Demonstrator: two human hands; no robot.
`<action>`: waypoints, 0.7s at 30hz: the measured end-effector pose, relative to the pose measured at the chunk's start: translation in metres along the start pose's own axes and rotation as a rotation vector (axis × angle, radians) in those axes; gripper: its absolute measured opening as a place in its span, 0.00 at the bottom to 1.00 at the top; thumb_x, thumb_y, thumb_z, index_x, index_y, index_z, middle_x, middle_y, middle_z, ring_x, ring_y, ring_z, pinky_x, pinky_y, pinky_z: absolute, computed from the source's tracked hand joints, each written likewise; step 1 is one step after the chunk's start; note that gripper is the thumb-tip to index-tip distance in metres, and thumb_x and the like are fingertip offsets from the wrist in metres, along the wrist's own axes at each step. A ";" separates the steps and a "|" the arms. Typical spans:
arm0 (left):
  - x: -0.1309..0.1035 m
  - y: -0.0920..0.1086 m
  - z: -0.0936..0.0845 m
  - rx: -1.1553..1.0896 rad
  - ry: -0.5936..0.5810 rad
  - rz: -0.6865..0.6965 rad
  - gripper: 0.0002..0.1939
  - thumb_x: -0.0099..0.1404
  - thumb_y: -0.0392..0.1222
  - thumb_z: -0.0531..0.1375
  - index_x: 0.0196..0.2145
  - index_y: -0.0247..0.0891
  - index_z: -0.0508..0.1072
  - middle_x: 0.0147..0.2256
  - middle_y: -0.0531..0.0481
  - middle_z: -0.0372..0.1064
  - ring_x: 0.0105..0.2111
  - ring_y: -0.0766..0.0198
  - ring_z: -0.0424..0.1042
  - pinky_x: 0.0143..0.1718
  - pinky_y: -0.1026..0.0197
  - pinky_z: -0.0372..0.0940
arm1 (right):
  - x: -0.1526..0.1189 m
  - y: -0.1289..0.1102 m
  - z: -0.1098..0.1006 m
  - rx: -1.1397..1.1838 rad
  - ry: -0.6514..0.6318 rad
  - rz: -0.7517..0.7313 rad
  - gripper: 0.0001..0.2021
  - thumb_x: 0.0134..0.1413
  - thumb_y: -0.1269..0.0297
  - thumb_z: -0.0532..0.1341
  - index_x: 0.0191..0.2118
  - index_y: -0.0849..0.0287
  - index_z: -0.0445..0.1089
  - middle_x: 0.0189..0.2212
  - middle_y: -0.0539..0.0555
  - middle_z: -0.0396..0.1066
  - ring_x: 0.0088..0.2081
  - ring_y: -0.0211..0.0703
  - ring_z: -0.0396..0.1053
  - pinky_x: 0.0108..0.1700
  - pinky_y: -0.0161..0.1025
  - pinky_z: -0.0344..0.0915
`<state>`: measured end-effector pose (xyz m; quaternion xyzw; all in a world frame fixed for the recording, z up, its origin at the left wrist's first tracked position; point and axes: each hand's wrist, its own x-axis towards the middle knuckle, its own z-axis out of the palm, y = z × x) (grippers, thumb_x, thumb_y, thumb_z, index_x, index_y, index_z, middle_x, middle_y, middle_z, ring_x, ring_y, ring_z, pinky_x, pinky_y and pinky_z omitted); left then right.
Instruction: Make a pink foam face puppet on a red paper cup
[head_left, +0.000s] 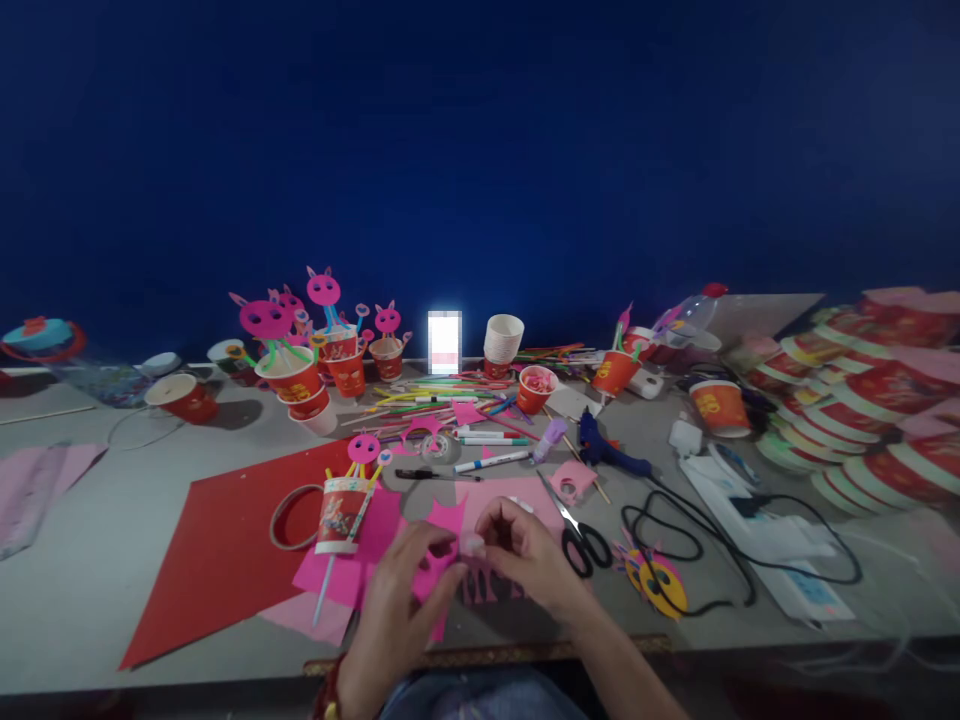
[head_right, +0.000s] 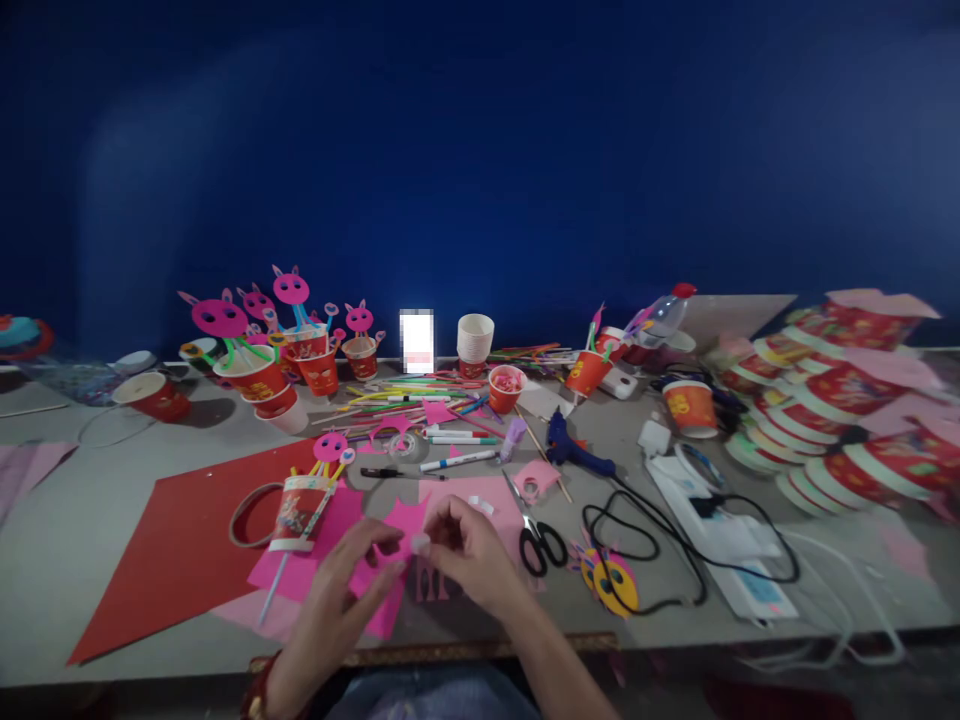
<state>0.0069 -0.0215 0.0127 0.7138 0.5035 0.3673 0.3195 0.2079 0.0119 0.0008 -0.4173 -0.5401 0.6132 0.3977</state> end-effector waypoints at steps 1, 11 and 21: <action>0.004 0.005 0.007 -0.054 -0.036 -0.017 0.07 0.69 0.44 0.57 0.42 0.42 0.72 0.37 0.45 0.73 0.36 0.56 0.72 0.37 0.59 0.67 | -0.002 -0.003 0.002 -0.007 0.007 -0.027 0.11 0.52 0.58 0.67 0.33 0.57 0.65 0.25 0.44 0.60 0.26 0.35 0.57 0.27 0.32 0.54; 0.012 0.007 0.029 -0.440 -0.076 -0.183 0.12 0.69 0.46 0.56 0.29 0.39 0.69 0.26 0.53 0.65 0.27 0.64 0.65 0.29 0.65 0.60 | -0.013 -0.007 0.001 0.044 0.066 -0.105 0.07 0.54 0.62 0.65 0.35 0.57 0.67 0.29 0.47 0.62 0.29 0.37 0.60 0.32 0.34 0.58; 0.009 0.008 0.031 -0.513 -0.057 -0.201 0.11 0.68 0.44 0.56 0.30 0.38 0.69 0.26 0.53 0.64 0.27 0.64 0.64 0.29 0.65 0.60 | -0.018 -0.012 0.000 -0.080 0.121 -0.205 0.02 0.58 0.66 0.62 0.38 0.55 0.68 0.33 0.50 0.67 0.33 0.41 0.66 0.35 0.36 0.64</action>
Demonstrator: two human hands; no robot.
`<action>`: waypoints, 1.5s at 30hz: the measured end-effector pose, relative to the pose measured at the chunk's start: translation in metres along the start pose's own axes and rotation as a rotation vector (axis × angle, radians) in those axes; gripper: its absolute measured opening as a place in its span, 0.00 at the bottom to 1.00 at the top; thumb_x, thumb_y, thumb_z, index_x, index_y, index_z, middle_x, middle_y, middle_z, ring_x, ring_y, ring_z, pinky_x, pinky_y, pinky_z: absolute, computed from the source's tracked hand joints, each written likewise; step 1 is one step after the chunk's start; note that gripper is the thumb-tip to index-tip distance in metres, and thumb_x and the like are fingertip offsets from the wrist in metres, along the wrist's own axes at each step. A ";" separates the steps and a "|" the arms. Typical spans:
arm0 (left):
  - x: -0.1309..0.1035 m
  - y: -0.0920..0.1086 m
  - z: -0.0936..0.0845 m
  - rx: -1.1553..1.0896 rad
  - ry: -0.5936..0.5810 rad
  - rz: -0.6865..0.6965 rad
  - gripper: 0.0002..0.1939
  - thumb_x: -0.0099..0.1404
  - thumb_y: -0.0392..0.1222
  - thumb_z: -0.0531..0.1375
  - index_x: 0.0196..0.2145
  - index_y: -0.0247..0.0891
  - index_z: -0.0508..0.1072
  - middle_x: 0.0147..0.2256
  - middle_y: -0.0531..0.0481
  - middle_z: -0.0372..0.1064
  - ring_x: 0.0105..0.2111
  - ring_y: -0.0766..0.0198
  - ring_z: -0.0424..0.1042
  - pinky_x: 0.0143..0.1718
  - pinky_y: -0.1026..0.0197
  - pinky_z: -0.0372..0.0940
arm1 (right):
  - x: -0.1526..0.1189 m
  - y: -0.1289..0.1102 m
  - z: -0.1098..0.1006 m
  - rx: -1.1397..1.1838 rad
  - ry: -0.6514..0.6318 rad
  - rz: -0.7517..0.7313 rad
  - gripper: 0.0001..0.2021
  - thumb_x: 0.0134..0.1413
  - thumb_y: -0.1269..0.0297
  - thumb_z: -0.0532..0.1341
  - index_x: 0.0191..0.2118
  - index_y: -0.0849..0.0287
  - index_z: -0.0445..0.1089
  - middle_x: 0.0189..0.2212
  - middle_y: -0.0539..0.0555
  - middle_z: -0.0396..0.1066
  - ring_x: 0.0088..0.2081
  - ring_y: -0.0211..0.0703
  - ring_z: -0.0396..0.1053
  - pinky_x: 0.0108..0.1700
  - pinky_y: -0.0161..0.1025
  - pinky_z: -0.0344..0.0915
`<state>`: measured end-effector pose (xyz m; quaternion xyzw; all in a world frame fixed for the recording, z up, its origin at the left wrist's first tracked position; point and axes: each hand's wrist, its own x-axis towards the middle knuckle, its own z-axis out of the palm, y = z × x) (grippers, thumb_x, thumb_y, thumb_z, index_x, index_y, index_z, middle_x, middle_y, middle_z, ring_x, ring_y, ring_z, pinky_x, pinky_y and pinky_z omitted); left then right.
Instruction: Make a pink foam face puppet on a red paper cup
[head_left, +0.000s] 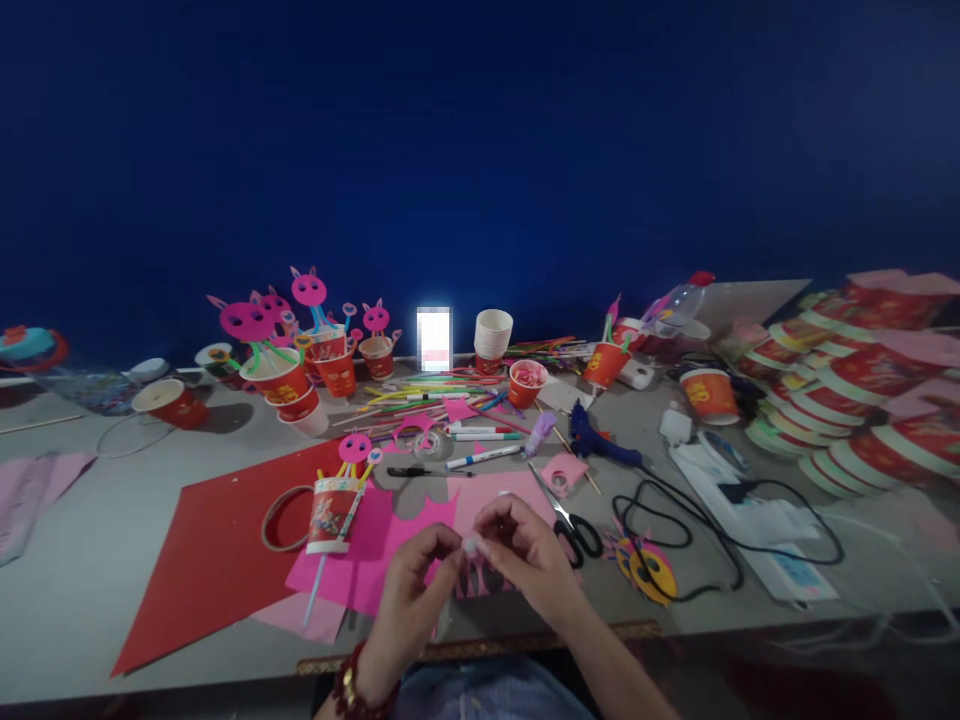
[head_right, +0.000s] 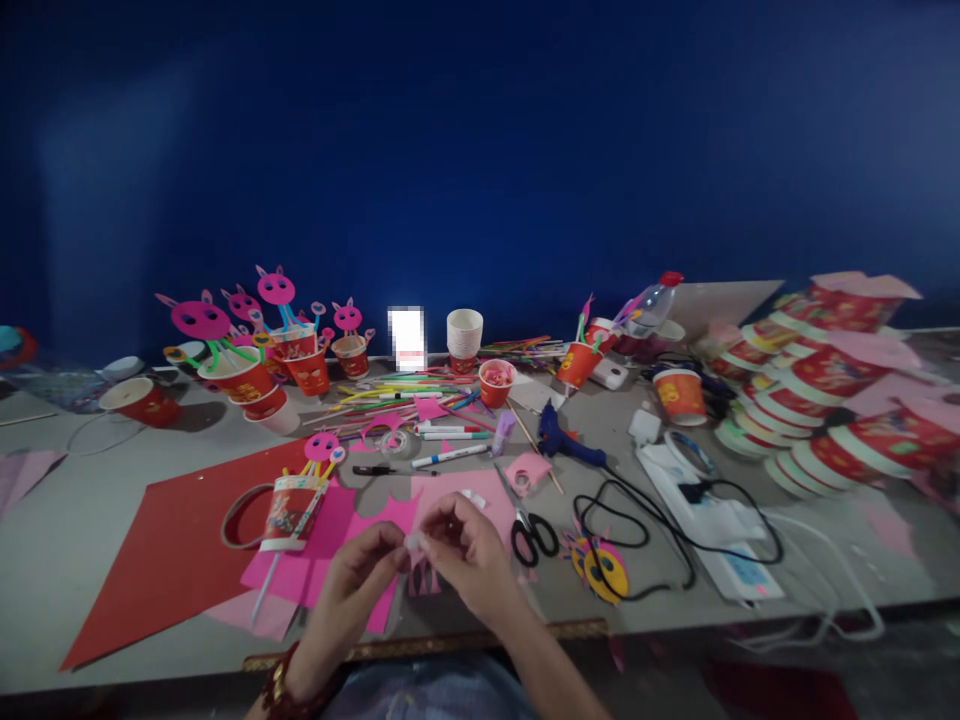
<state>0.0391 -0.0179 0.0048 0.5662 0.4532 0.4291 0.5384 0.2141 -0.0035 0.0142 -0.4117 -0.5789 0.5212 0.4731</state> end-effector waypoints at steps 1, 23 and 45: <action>0.000 0.001 0.000 0.019 0.017 0.006 0.11 0.68 0.44 0.56 0.29 0.38 0.68 0.26 0.53 0.64 0.27 0.64 0.64 0.29 0.65 0.60 | -0.001 -0.003 -0.001 -0.110 0.031 -0.070 0.02 0.59 0.67 0.61 0.38 0.54 0.68 0.36 0.52 0.68 0.36 0.43 0.68 0.37 0.38 0.65; -0.006 0.000 -0.003 0.421 0.014 0.217 0.06 0.69 0.33 0.53 0.36 0.41 0.68 0.32 0.51 0.69 0.33 0.61 0.69 0.36 0.63 0.62 | -0.001 -0.011 -0.001 -0.736 -0.080 -0.429 0.06 0.60 0.74 0.58 0.38 0.56 0.68 0.35 0.53 0.74 0.39 0.46 0.69 0.48 0.46 0.64; -0.006 -0.004 -0.006 -0.264 0.083 -0.093 0.09 0.66 0.47 0.61 0.32 0.39 0.71 0.26 0.54 0.67 0.30 0.65 0.66 0.34 0.65 0.62 | 0.003 0.018 -0.035 -0.907 0.133 -0.071 0.09 0.58 0.72 0.55 0.38 0.57 0.73 0.35 0.55 0.77 0.31 0.46 0.73 0.35 0.41 0.65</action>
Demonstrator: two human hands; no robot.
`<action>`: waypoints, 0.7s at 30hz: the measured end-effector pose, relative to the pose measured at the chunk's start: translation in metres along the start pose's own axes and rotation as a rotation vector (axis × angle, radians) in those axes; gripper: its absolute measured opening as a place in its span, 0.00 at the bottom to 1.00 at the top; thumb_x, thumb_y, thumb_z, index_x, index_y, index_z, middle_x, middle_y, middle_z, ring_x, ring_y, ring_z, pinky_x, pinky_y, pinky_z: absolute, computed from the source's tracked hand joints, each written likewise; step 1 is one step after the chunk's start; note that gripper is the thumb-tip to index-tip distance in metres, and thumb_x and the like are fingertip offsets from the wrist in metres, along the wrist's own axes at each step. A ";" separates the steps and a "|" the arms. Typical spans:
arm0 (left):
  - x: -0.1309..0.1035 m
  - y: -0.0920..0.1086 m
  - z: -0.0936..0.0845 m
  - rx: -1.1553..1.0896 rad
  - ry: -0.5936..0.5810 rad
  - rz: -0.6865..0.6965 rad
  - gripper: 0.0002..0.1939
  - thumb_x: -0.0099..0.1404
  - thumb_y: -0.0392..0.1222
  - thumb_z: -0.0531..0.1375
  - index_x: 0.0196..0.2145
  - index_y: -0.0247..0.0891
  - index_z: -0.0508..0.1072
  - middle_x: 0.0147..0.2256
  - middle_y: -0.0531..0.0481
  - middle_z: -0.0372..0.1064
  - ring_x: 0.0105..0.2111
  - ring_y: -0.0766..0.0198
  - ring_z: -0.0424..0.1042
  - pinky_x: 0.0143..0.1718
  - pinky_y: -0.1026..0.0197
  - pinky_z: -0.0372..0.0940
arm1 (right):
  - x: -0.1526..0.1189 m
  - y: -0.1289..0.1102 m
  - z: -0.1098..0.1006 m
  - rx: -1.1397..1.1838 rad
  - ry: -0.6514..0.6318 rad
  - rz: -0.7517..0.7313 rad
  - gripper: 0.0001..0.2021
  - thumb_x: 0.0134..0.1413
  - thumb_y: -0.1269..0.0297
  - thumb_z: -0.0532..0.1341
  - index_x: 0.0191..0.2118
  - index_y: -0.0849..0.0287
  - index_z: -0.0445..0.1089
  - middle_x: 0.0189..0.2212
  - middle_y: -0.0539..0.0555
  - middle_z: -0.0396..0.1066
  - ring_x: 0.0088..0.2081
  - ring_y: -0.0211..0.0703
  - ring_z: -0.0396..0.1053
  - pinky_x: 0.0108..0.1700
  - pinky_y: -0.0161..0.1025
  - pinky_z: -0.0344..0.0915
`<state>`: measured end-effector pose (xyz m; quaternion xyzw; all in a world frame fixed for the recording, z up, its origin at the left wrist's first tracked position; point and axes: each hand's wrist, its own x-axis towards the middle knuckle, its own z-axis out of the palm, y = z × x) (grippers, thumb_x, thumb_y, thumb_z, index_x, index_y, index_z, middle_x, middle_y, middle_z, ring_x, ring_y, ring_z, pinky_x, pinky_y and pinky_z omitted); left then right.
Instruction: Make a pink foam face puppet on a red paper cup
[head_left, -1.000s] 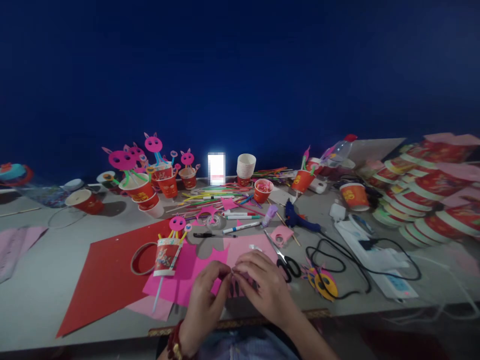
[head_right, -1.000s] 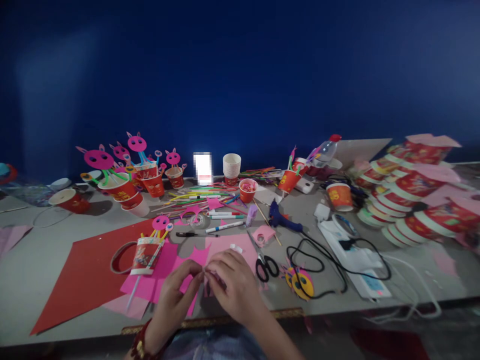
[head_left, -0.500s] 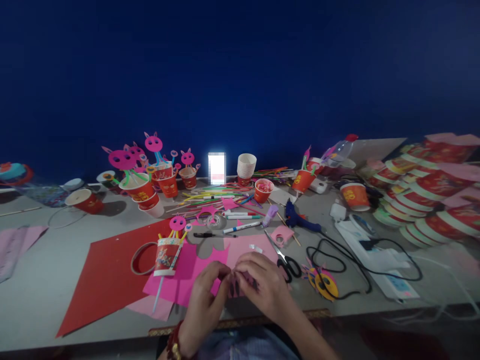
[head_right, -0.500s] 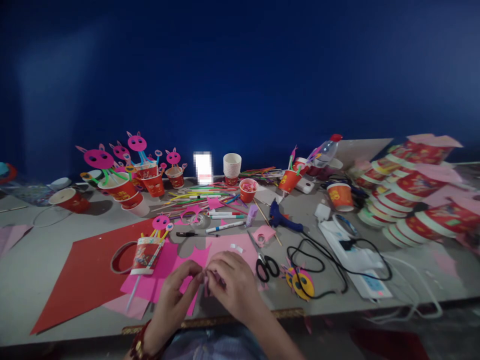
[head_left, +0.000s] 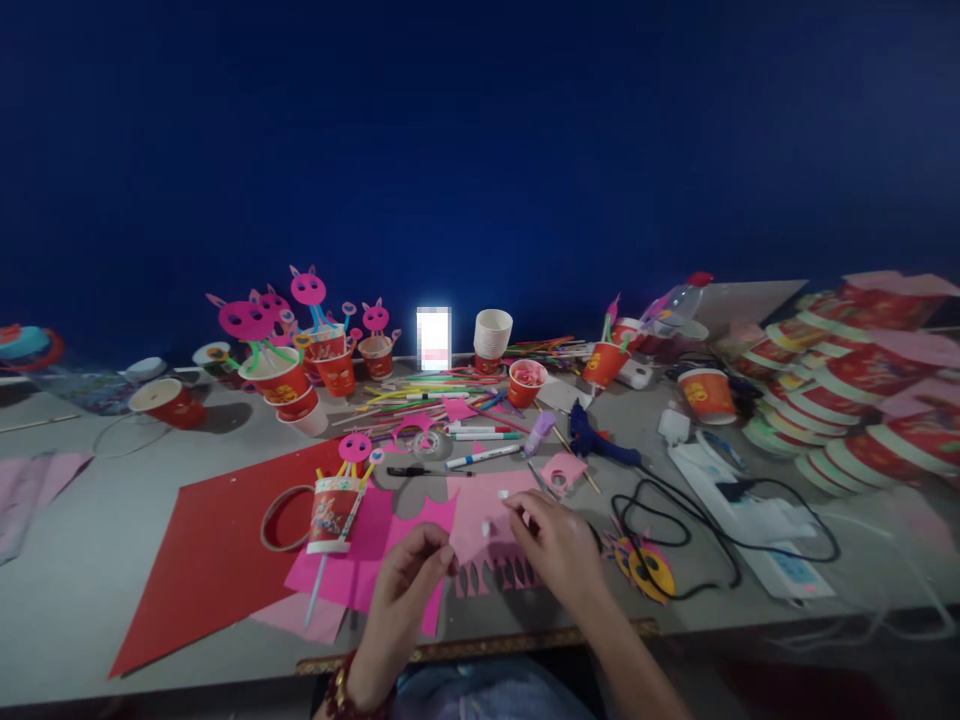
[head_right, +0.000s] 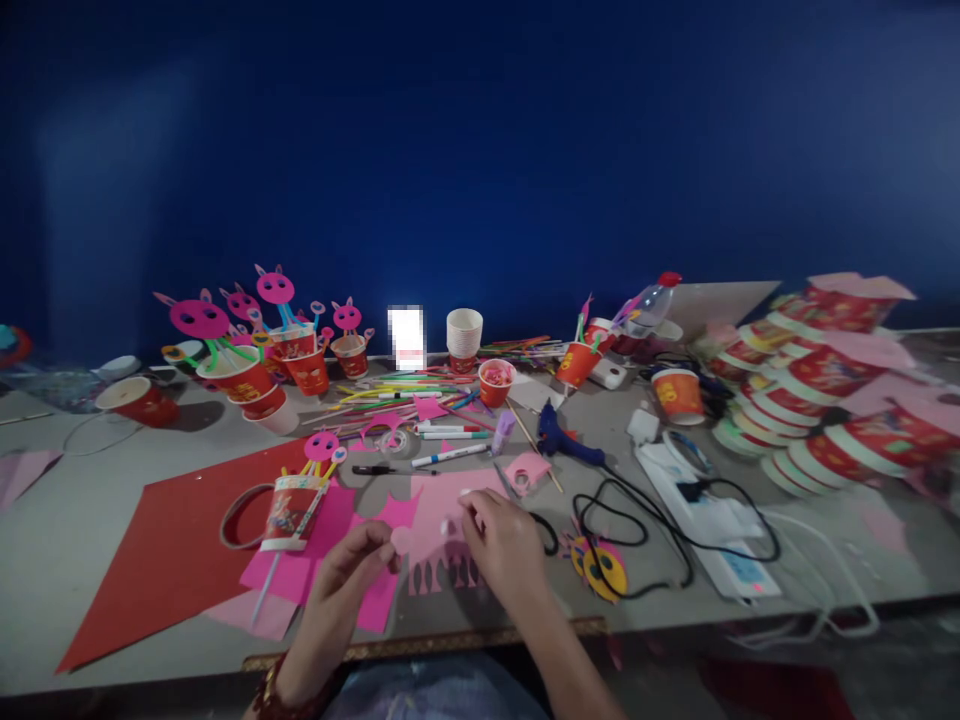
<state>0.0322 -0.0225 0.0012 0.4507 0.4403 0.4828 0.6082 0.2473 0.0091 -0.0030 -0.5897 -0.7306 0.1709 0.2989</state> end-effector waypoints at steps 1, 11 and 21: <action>0.000 0.000 0.000 -0.007 0.001 0.001 0.09 0.66 0.47 0.61 0.32 0.39 0.72 0.26 0.53 0.67 0.30 0.64 0.67 0.34 0.65 0.62 | -0.001 -0.004 0.000 0.038 -0.014 0.018 0.08 0.59 0.71 0.56 0.38 0.57 0.73 0.35 0.55 0.77 0.31 0.46 0.72 0.35 0.40 0.65; 0.000 -0.003 0.006 0.008 0.065 0.063 0.08 0.66 0.46 0.61 0.33 0.39 0.72 0.28 0.53 0.66 0.30 0.65 0.66 0.34 0.65 0.62 | -0.011 -0.052 0.013 0.971 -0.129 0.207 0.08 0.57 0.60 0.64 0.40 0.58 0.71 0.32 0.52 0.72 0.33 0.40 0.71 0.34 0.34 0.67; 0.002 0.000 0.003 0.043 -0.014 0.102 0.09 0.68 0.46 0.58 0.34 0.39 0.72 0.30 0.51 0.66 0.33 0.62 0.66 0.35 0.64 0.62 | -0.009 -0.056 0.008 0.911 -0.075 0.165 0.07 0.56 0.63 0.63 0.40 0.57 0.68 0.32 0.52 0.71 0.34 0.41 0.71 0.36 0.35 0.69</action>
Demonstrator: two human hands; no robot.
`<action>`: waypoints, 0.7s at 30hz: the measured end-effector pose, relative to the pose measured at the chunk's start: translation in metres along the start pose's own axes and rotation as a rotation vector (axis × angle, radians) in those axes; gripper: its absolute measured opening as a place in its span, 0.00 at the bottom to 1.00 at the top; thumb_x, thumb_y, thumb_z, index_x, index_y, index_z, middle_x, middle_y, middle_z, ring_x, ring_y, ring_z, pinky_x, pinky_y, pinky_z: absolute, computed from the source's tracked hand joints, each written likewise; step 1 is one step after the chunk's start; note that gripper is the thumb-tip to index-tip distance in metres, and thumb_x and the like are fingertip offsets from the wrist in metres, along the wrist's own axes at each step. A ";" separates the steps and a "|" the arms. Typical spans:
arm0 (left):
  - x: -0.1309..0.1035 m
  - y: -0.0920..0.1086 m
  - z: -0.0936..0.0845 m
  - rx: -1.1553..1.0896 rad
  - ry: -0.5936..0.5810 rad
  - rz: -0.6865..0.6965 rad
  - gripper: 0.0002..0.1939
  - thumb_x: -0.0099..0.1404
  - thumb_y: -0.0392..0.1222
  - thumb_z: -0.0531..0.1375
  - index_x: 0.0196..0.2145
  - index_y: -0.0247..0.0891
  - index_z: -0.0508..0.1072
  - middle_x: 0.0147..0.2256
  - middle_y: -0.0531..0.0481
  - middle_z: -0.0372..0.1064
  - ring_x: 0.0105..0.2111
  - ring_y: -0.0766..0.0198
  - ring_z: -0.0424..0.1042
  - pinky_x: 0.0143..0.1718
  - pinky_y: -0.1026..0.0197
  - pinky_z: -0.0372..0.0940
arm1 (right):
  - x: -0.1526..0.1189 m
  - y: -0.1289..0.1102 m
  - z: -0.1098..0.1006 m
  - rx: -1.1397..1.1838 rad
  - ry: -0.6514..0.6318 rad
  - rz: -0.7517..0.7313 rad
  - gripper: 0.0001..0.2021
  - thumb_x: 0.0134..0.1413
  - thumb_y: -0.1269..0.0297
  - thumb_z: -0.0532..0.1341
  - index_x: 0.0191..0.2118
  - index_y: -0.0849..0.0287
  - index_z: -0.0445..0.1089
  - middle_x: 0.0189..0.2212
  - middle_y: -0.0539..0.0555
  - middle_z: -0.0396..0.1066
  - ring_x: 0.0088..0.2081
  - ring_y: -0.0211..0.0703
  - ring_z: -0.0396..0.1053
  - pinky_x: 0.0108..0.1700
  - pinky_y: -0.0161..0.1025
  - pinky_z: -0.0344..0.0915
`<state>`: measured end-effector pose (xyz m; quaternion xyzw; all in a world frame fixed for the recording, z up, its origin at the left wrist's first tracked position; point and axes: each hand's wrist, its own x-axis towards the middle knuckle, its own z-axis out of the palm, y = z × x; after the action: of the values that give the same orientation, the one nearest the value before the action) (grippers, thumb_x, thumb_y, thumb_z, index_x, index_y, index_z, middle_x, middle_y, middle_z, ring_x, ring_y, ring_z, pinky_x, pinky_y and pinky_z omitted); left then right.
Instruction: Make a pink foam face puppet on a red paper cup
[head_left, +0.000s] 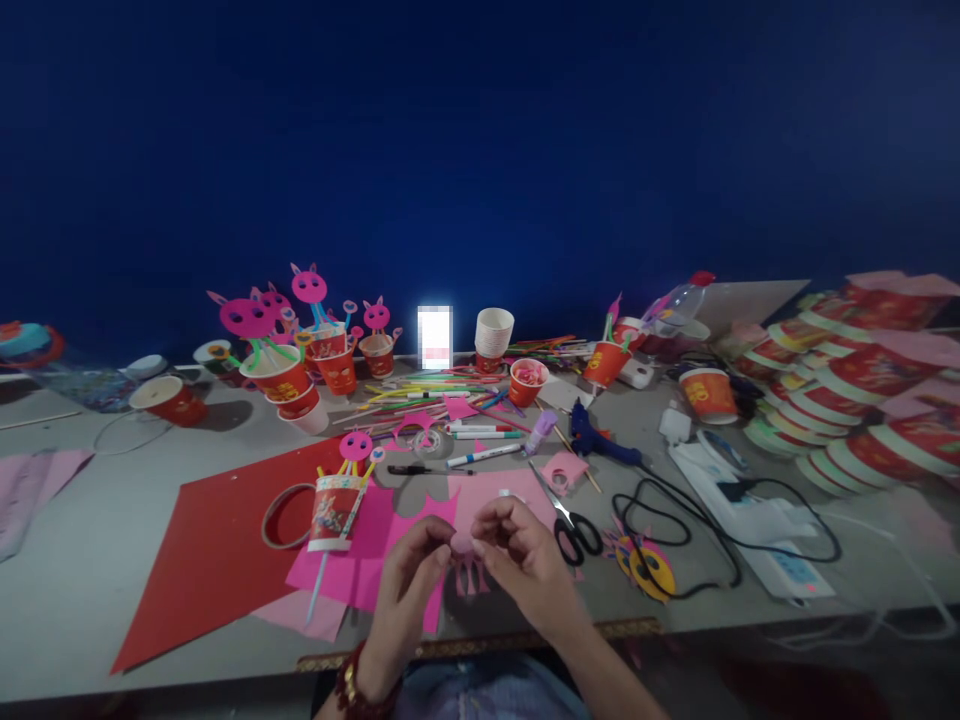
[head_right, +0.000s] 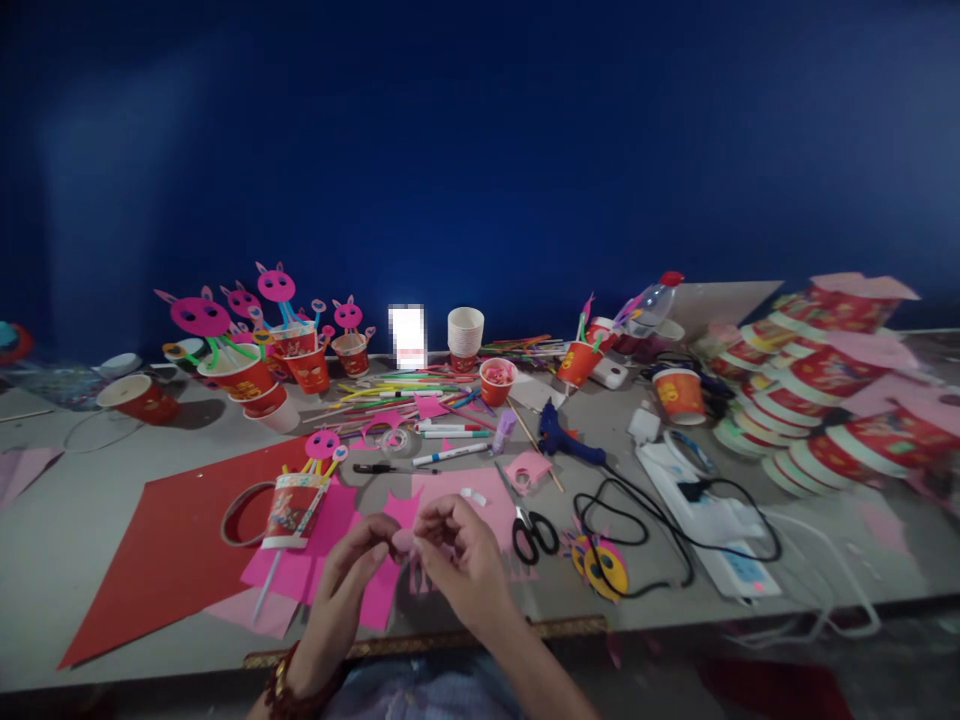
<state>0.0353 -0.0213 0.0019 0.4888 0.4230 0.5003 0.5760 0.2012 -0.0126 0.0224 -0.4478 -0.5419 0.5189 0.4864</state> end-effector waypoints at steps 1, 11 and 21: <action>0.002 0.000 -0.001 0.009 0.001 0.007 0.09 0.68 0.45 0.57 0.33 0.39 0.72 0.29 0.52 0.66 0.32 0.63 0.65 0.35 0.64 0.61 | 0.000 -0.001 0.000 -0.025 -0.012 0.000 0.07 0.56 0.64 0.62 0.40 0.57 0.68 0.32 0.52 0.71 0.34 0.41 0.71 0.36 0.35 0.69; 0.009 0.000 0.003 -0.006 0.029 -0.003 0.11 0.66 0.44 0.59 0.28 0.38 0.71 0.24 0.53 0.66 0.27 0.65 0.65 0.30 0.65 0.61 | 0.001 0.000 -0.002 -0.210 -0.054 -0.110 0.06 0.56 0.71 0.58 0.38 0.58 0.70 0.31 0.51 0.72 0.31 0.39 0.70 0.34 0.34 0.67; 0.010 0.002 0.007 -0.143 0.066 -0.099 0.12 0.64 0.46 0.62 0.26 0.38 0.71 0.24 0.53 0.67 0.26 0.65 0.65 0.32 0.64 0.62 | -0.002 0.000 -0.001 -0.472 -0.017 -0.339 0.07 0.59 0.73 0.57 0.39 0.56 0.71 0.33 0.54 0.75 0.36 0.44 0.72 0.39 0.39 0.68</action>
<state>0.0429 -0.0127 0.0048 0.4079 0.4287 0.5161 0.6193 0.2029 -0.0140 0.0218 -0.4472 -0.7189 0.2934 0.4439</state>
